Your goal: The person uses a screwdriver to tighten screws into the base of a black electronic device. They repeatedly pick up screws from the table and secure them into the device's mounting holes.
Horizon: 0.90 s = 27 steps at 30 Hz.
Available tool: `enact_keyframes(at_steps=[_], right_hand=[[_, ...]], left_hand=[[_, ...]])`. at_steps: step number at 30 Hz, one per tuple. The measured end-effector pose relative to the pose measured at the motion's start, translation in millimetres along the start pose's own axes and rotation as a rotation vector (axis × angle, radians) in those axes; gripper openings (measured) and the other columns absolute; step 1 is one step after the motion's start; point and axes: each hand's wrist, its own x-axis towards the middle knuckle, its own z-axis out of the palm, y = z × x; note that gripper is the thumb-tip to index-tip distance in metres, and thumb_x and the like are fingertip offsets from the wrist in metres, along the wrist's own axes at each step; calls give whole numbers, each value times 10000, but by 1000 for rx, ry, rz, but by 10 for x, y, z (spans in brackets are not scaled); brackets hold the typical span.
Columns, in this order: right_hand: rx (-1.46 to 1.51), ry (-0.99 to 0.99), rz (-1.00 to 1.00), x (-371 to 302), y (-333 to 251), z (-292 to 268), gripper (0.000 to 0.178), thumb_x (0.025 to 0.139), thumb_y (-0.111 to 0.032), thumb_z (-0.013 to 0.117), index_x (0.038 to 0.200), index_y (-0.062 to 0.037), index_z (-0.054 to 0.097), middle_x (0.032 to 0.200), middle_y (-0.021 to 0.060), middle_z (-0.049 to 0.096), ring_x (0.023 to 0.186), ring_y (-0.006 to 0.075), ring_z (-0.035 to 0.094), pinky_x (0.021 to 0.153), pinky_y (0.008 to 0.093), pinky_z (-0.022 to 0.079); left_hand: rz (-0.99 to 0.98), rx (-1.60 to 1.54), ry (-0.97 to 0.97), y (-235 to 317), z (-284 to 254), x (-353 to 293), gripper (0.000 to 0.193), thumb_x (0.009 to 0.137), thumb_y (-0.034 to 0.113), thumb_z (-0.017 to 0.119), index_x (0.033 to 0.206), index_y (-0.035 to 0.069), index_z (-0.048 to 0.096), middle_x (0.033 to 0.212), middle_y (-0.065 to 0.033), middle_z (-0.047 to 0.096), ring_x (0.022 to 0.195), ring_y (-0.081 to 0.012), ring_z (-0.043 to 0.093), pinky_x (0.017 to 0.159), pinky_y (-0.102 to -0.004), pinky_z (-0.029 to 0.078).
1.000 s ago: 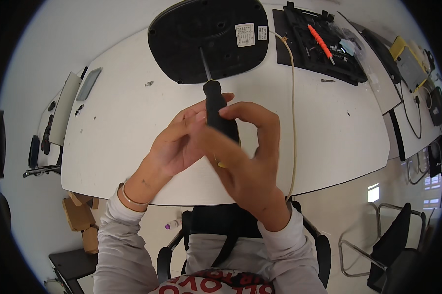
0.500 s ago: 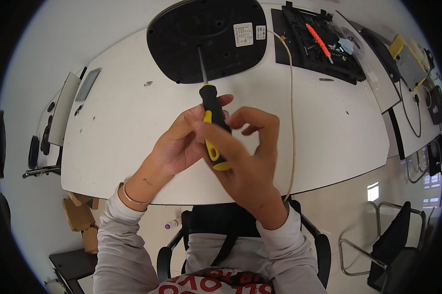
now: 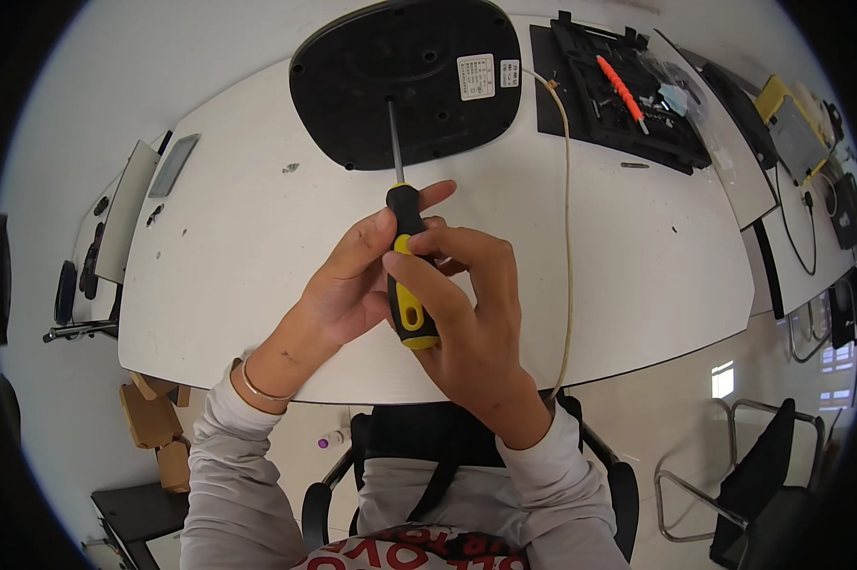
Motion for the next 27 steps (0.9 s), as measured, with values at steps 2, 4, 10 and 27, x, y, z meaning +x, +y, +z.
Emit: enact_keyframes(at_steps=[2,4,10,27], right_hand=[[100,139,4,-24,44,73,465,602,-4,742,1033,-98,596,1068,99,598,896,270,565,722,321,466],[54,114,-3,-5,25,22,434,593,10,732,996,-97,612,1070,93,608,922,280,572,734,324,474],[7,87,-30,-39,16,-9,333,610,19,710,914,-109,666,1079,86,615,964,283,579,767,340,497],[7,74,-28,-74,43,-54,302,623,-6,703,903,-121,691,1085,82,618,965,284,584,772,331,512]], left_hand=[[11,2,6,11,-2,7,571,933,301,546,1369,5,325,1027,-40,578,943,-105,580,819,-264,488],[19,6,-32,44,-18,24,542,932,273,550,1361,16,341,1056,-56,581,951,-106,582,811,-263,489],[41,46,10,28,-31,13,633,911,303,569,1382,-7,282,1140,-100,541,1038,-188,567,907,-319,476],[60,32,133,25,-171,61,489,941,305,504,1325,21,399,1083,-81,598,987,-173,593,873,-337,472]])
